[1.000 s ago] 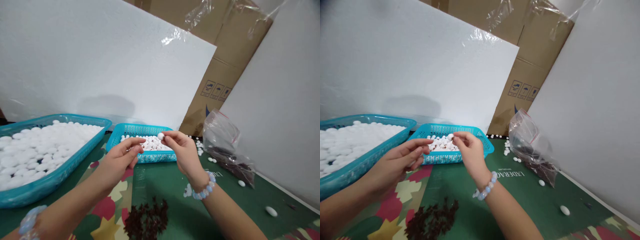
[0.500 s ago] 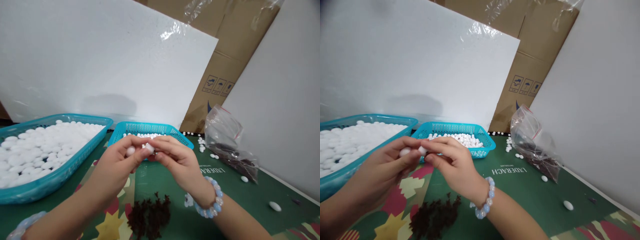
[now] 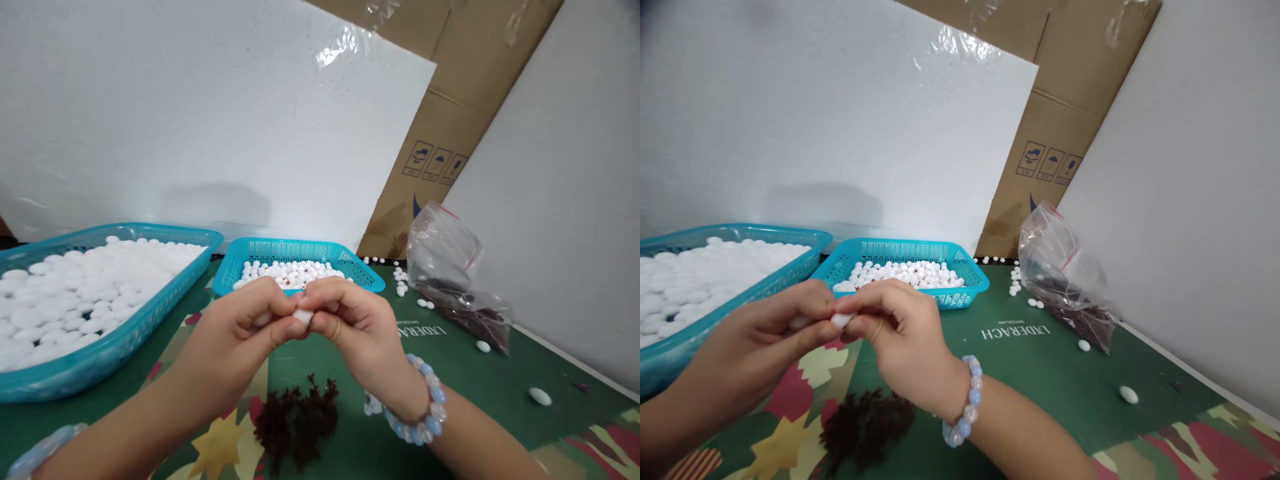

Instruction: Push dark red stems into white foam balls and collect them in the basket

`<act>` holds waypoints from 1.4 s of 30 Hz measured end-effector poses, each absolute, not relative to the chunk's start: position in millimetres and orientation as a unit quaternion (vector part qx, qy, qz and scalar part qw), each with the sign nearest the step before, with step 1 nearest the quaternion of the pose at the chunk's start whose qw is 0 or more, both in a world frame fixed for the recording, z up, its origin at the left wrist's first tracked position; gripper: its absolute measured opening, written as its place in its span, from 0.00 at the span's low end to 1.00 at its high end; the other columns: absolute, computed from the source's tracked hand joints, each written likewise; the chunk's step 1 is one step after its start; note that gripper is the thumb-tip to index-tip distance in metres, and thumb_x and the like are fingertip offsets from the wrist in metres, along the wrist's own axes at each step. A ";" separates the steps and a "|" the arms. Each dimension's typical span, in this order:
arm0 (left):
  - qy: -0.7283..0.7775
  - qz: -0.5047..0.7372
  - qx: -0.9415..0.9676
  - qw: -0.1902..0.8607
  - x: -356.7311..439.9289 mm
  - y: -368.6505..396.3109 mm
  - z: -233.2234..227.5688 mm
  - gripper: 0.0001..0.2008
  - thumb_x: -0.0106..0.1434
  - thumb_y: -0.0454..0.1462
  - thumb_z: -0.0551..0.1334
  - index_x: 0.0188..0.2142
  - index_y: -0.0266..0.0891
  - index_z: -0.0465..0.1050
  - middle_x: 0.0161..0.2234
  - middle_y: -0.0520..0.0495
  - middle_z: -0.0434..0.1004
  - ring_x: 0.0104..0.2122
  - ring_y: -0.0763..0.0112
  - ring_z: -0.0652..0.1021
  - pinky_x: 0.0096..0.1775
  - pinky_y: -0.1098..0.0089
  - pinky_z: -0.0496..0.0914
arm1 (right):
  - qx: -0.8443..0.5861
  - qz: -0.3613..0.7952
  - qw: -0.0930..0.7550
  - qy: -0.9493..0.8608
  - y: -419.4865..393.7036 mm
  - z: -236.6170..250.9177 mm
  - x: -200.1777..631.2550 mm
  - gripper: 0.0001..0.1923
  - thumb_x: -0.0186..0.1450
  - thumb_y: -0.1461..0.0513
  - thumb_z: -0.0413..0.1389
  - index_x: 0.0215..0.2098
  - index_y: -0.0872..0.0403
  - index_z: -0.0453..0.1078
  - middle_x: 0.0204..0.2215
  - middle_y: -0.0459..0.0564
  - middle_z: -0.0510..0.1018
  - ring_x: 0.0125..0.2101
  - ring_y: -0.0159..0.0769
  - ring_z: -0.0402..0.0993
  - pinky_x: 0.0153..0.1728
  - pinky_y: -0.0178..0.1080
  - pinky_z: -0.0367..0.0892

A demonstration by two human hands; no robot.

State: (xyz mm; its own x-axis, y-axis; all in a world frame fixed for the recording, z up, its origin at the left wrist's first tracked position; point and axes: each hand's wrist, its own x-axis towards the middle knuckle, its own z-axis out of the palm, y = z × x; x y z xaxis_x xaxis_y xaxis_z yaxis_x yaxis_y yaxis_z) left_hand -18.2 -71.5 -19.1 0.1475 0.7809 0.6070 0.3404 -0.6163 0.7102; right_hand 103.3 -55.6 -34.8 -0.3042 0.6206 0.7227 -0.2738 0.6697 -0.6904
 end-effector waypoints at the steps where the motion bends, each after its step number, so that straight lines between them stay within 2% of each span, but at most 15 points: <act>1: 0.390 0.526 0.730 0.198 -17.4 -71.6 -19.2 0.08 0.42 0.35 0.55 0.11 0.37 0.63 0.11 0.55 0.59 0.14 0.81 0.61 0.15 0.81 0.55 | -0.126 0.378 0.578 -0.712 -56.2 -35.6 103.2 0.10 0.50 0.73 0.47 0.23 0.54 0.64 0.21 0.42 0.66 0.23 0.23 0.65 0.23 0.26 0.65; 9: 0.411 0.515 0.718 0.224 -18.2 -68.7 -15.3 0.05 0.42 0.35 0.56 0.14 0.39 0.65 0.14 0.55 0.60 0.18 0.78 0.62 0.20 0.78 0.56 | -0.107 0.409 0.564 -0.710 -42.8 -30.6 106.6 0.08 0.50 0.71 0.49 0.23 0.52 0.65 0.24 0.40 0.66 0.25 0.21 0.65 0.25 0.26 0.64; 12: 0.458 0.539 0.637 0.307 -27.6 -58.3 -14.9 0.07 0.43 0.37 0.56 0.24 0.41 0.69 0.20 0.53 0.64 0.20 0.78 0.62 0.21 0.77 0.55 | -0.274 0.362 0.532 -0.715 -15.2 -22.2 114.1 0.06 0.49 0.68 0.50 0.26 0.54 0.66 0.30 0.43 0.66 0.25 0.21 0.66 0.28 0.28 0.65; 13: 0.465 0.558 0.594 0.347 -31.7 -54.7 -15.1 0.09 0.43 0.36 0.55 0.27 0.41 0.69 0.21 0.53 0.64 0.19 0.78 0.61 0.21 0.77 0.55 | -0.383 0.323 0.484 -0.718 -3.8 -21.0 116.8 0.08 0.51 0.68 0.49 0.29 0.54 0.66 0.31 0.44 0.67 0.27 0.21 0.66 0.31 0.29 0.64; 14: 0.461 0.577 0.551 0.388 -35.8 -51.8 -15.5 0.10 0.44 0.35 0.54 0.29 0.40 0.68 0.21 0.52 0.64 0.19 0.79 0.60 0.21 0.77 0.55 | -0.417 0.312 0.457 -0.721 7.7 -21.4 119.3 0.09 0.52 0.68 0.47 0.31 0.56 0.65 0.30 0.47 0.69 0.28 0.24 0.66 0.32 0.31 0.64; 18: 0.370 0.587 0.508 0.510 -48.4 -49.0 -17.2 0.10 0.44 0.31 0.54 0.27 0.37 0.70 0.24 0.49 0.68 0.20 0.79 0.62 0.22 0.78 0.57 | -0.466 0.270 0.373 -0.755 42.0 -37.5 125.0 0.08 0.52 0.70 0.47 0.27 0.60 0.67 0.24 0.49 0.71 0.28 0.30 0.67 0.33 0.38 0.63; 21: 0.283 0.544 0.551 0.566 -51.4 -53.6 -17.9 0.08 0.43 0.31 0.57 0.27 0.38 0.69 0.24 0.50 0.69 0.20 0.81 0.64 0.21 0.79 0.58 | -0.477 0.220 0.336 -0.782 46.6 -50.5 124.4 0.08 0.55 0.69 0.46 0.26 0.59 0.66 0.27 0.48 0.71 0.32 0.30 0.66 0.37 0.40 0.60; 24: 0.201 0.518 0.575 0.601 -51.4 -58.9 -16.7 0.09 0.42 0.29 0.58 0.25 0.40 0.67 0.22 0.51 0.70 0.21 0.79 0.66 0.23 0.79 0.58 | -0.471 0.170 0.330 -0.801 33.5 -50.4 121.9 0.12 0.56 0.69 0.42 0.28 0.58 0.67 0.31 0.51 0.70 0.36 0.35 0.64 0.40 0.41 0.57; 27: 0.177 0.491 0.581 0.624 -50.0 -63.1 -14.0 0.06 0.43 0.27 0.57 0.21 0.38 0.63 0.23 0.49 0.72 0.20 0.80 0.66 0.22 0.79 0.57 | -0.419 0.165 0.291 -0.844 8.5 -41.4 120.8 0.11 0.54 0.70 0.44 0.30 0.57 0.67 0.30 0.49 0.70 0.34 0.34 0.65 0.38 0.39 0.58; 28: 0.177 0.486 0.578 0.631 -49.2 -64.0 -13.2 0.06 0.43 0.27 0.56 0.20 0.38 0.62 0.24 0.49 0.73 0.19 0.80 0.65 0.21 0.79 0.57 | -0.375 0.181 0.241 -0.876 -0.9 -38.8 121.1 0.10 0.51 0.70 0.48 0.29 0.55 0.68 0.29 0.47 0.70 0.32 0.32 0.65 0.36 0.36 0.60; 30: 0.177 0.485 0.562 0.646 -47.2 -65.3 -11.9 0.04 0.42 0.28 0.55 0.19 0.36 0.61 0.23 0.47 0.73 0.17 0.81 0.63 0.20 0.78 0.55 | -0.252 0.175 0.050 -0.950 -18.0 -36.5 122.2 0.13 0.51 0.69 0.50 0.35 0.55 0.65 0.32 0.48 0.69 0.32 0.32 0.65 0.33 0.34 0.61; 32: 0.176 0.487 0.544 0.661 -45.2 -65.6 -11.9 0.02 0.41 0.29 0.54 0.18 0.35 0.60 0.23 0.46 0.73 0.16 0.81 0.63 0.18 0.78 0.55 | -0.226 0.131 -0.086 -0.961 -29.8 -38.3 122.4 0.17 0.50 0.66 0.52 0.39 0.56 0.63 0.35 0.52 0.67 0.32 0.35 0.65 0.30 0.35 0.61; 34: 0.173 0.490 0.530 0.670 -43.9 -64.9 -12.9 0.01 0.40 0.30 0.53 0.17 0.35 0.61 0.22 0.46 0.72 0.15 0.81 0.62 0.17 0.78 0.54 | -0.242 0.093 -0.149 -0.954 -35.1 -42.6 121.0 0.19 0.49 0.63 0.53 0.40 0.57 0.61 0.35 0.53 0.66 0.30 0.37 0.66 0.26 0.35 0.61; 40: 0.204 0.530 0.508 0.648 -42.7 -62.5 -15.0 0.03 0.40 0.29 0.56 0.16 0.34 0.67 0.19 0.53 0.65 0.14 0.84 0.63 0.17 0.79 0.56 | -0.204 0.076 -0.144 -0.965 -32.5 -52.9 114.2 0.10 0.52 0.68 0.50 0.34 0.56 0.64 0.29 0.49 0.69 0.28 0.31 0.65 0.22 0.29 0.56; 42: 0.203 0.541 0.505 0.641 -42.1 -63.3 -14.1 0.03 0.41 0.30 0.58 0.19 0.35 0.69 0.18 0.54 0.64 0.15 0.85 0.63 0.17 0.81 0.57 | -0.191 0.072 -0.136 -0.969 -32.3 -53.7 113.8 0.08 0.52 0.68 0.51 0.32 0.56 0.65 0.26 0.47 0.70 0.27 0.30 0.65 0.22 0.29 0.55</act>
State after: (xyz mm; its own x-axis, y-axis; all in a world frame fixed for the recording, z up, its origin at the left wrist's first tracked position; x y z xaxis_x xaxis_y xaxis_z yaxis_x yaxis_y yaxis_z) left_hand -42.1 -63.3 -14.1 0.3316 0.8990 0.2860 -0.4889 -0.0955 0.8671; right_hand 113.8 -32.3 -53.7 -0.8903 0.3502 -0.2912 0.3895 0.9168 -0.0884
